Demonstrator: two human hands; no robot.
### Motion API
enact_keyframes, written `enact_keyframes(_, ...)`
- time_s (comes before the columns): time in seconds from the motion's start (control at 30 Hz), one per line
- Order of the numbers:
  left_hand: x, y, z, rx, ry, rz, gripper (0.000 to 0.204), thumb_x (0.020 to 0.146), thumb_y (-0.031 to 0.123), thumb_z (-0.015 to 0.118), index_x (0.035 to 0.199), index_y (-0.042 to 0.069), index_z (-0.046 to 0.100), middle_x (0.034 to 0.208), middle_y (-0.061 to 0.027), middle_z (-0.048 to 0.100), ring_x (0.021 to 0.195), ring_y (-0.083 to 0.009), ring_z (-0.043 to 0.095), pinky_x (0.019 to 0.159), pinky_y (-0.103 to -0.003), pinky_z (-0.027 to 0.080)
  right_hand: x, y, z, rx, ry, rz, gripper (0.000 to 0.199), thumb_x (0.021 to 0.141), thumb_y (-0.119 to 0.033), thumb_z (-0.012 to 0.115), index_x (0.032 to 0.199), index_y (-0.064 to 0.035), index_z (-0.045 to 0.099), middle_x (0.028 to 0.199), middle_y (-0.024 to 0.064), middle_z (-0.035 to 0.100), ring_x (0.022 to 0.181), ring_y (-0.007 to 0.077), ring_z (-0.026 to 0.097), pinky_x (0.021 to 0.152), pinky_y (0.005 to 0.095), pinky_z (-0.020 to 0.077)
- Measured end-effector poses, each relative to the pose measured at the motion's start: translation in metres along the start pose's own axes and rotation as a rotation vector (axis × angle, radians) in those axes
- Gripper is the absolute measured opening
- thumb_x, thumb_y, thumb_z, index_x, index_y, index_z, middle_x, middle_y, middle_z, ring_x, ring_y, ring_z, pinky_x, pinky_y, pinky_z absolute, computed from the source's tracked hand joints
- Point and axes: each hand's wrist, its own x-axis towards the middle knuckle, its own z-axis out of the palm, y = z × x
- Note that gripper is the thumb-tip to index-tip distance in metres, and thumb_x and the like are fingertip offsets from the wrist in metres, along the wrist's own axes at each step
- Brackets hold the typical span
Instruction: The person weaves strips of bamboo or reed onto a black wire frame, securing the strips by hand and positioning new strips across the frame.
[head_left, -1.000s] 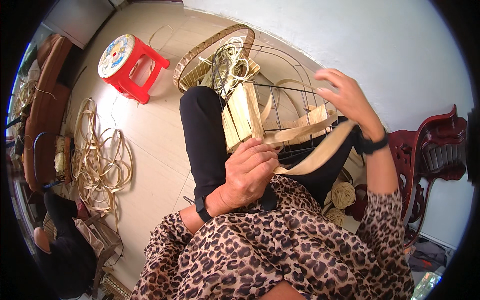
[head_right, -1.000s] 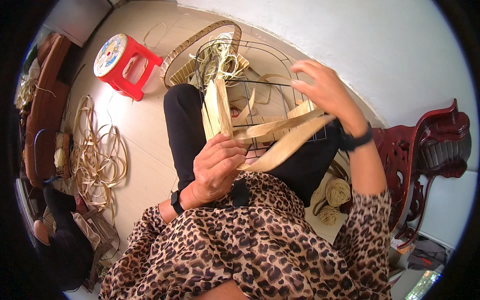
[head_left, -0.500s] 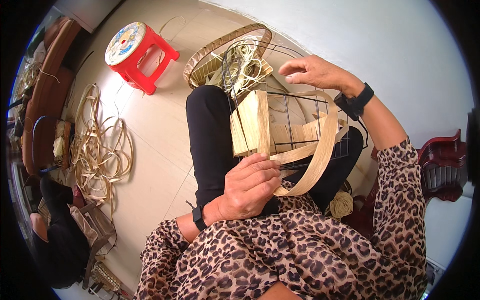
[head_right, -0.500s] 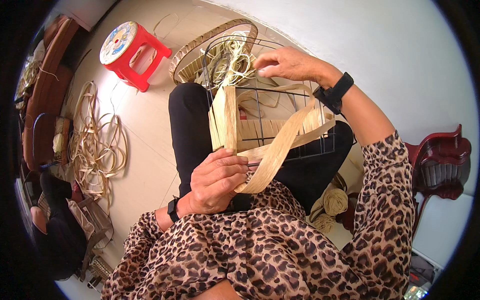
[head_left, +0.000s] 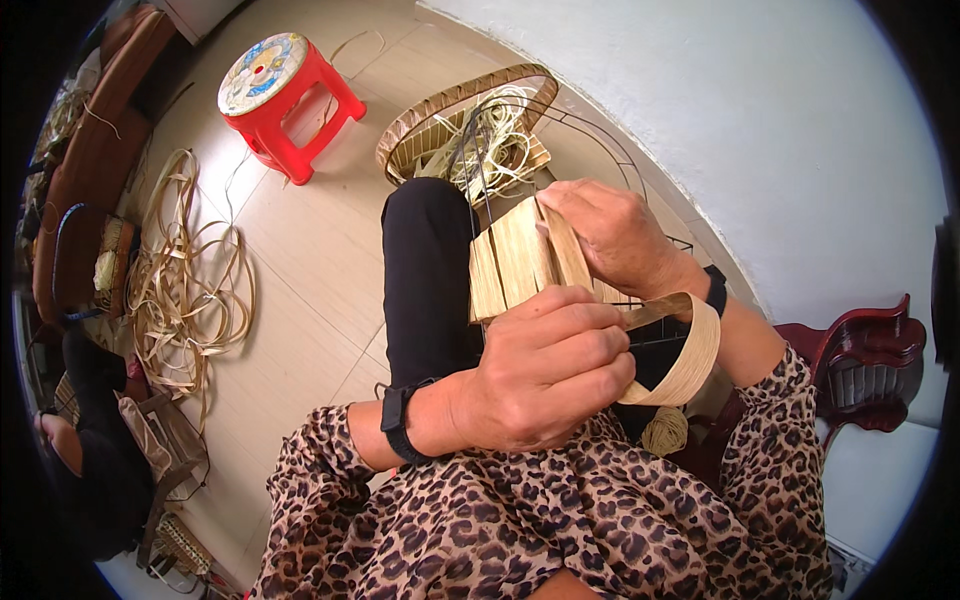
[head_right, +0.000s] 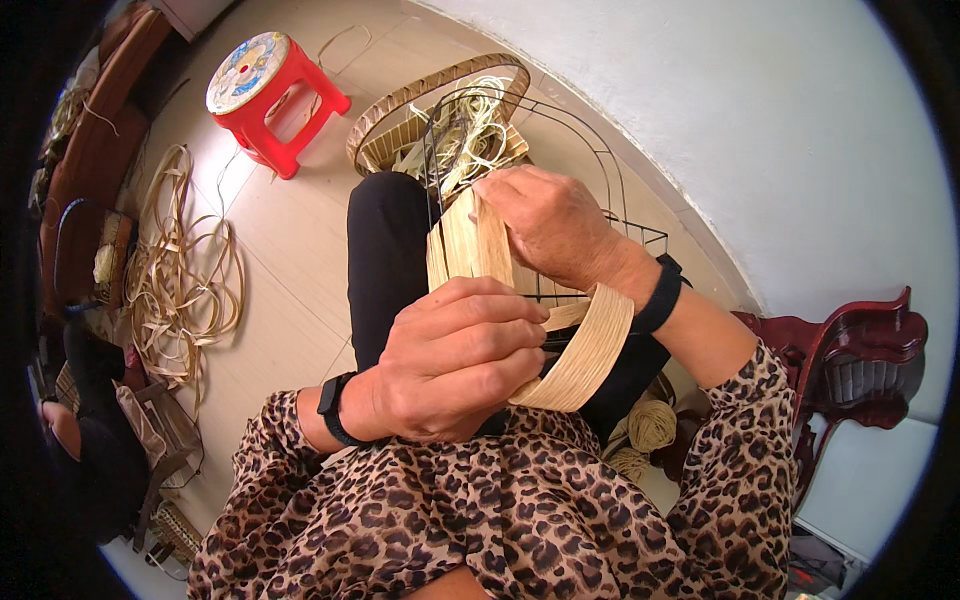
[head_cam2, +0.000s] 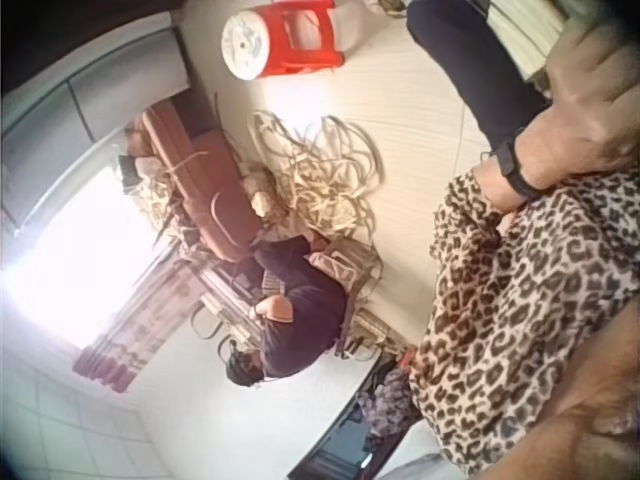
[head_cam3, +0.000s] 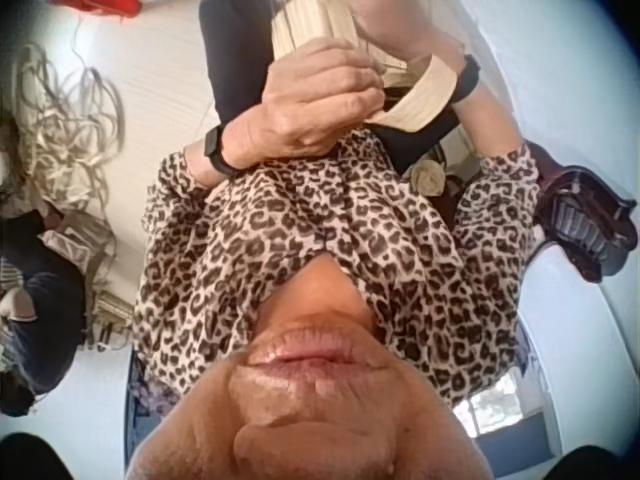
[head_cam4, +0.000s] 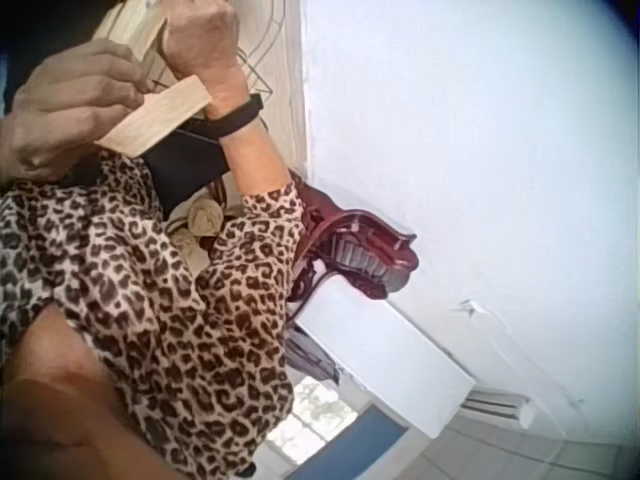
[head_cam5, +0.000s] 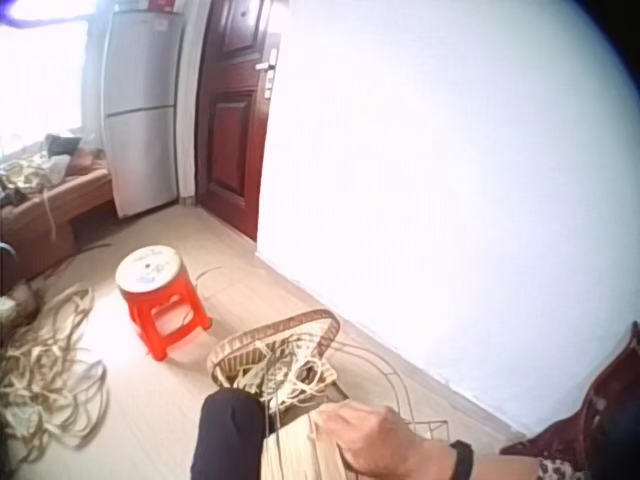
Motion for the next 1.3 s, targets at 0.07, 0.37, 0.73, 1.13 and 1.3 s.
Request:
enact_keyframes(0.07, -0.001, -0.003, 0.005, 0.033, 0.023, 0.006, 0.01, 0.074, 0.002, 0.063, 0.082, -0.003, 0.061, 0.082, -0.0128, 0.063, 0.081, -0.0284, 0.066, 0.073, -0.037, 0.052, 0.002, 0.0, 0.0, -0.047, 0.025, 0.001, 0.02, 0.076, -0.008, 0.06, 0.094, 0.0004, 0.063, 0.084, 0.0133, 0.065, 0.077, 0.0307, 0.064, 0.068, 0.0369, 0.0524)
enact_keyframes(0.37, -0.027, -0.071, -0.02, -0.02, 0.139, -0.607, 0.044, 0.083, 0.0, 0.056, 0.127, -0.002, 0.049, 0.12, -0.0184, 0.057, 0.111, -0.0284, 0.055, 0.093, -0.034, 0.044, 0.009, 0.002, -0.015, 0.324, 0.025, 0.296, 0.023, 0.089, -0.024, 0.059, 0.086, -0.0023, 0.065, 0.07, 0.0152, 0.061, 0.056, 0.0264, 0.057, 0.054, 0.0323, 0.0457)
enact_keyframes(0.73, -0.018, -0.09, -0.005, -0.611, 0.024, -0.952, 0.033, 0.093, 0.011, 0.057, 0.123, -0.003, 0.053, 0.109, -0.0037, 0.062, 0.099, -0.0087, 0.055, 0.089, -0.023, 0.044, 0.011, -0.001, -0.025, 0.255, -0.07, 0.275, 0.028, 0.09, -0.027, 0.059, 0.09, -0.0001, 0.066, 0.076, 0.0124, 0.066, 0.068, 0.0227, 0.065, 0.059, 0.0295, 0.0492)
enact_keyframes(1.13, 0.006, -0.097, -0.028, -0.813, 0.011, -1.104, 0.031, 0.088, 0.008, 0.051, 0.116, -0.001, 0.061, 0.093, -0.0046, 0.066, 0.085, -0.0091, 0.061, 0.079, -0.023, 0.048, -0.013, -0.03, -0.02, -0.07, 0.098, -0.059, 0.01, 0.078, -0.009, 0.061, 0.086, -0.0071, 0.068, 0.087, 0.0085, 0.067, 0.083, 0.0204, 0.065, 0.074, 0.0325, 0.0526)
enact_keyframes(1.3, 0.013, -0.108, -0.029, -0.664, -0.081, -1.176, 0.021, 0.09, 0.015, 0.055, 0.104, 0.003, 0.067, 0.084, 0.0, 0.064, 0.076, -0.0075, 0.058, 0.071, -0.021, 0.046, -0.04, -0.064, -0.022, 0.0, 0.098, -0.026, 0.012, 0.072, -0.007, 0.066, 0.084, -0.007, 0.067, 0.091, 0.0063, 0.065, 0.092, 0.0222, 0.061, 0.075, 0.0317, 0.0518)
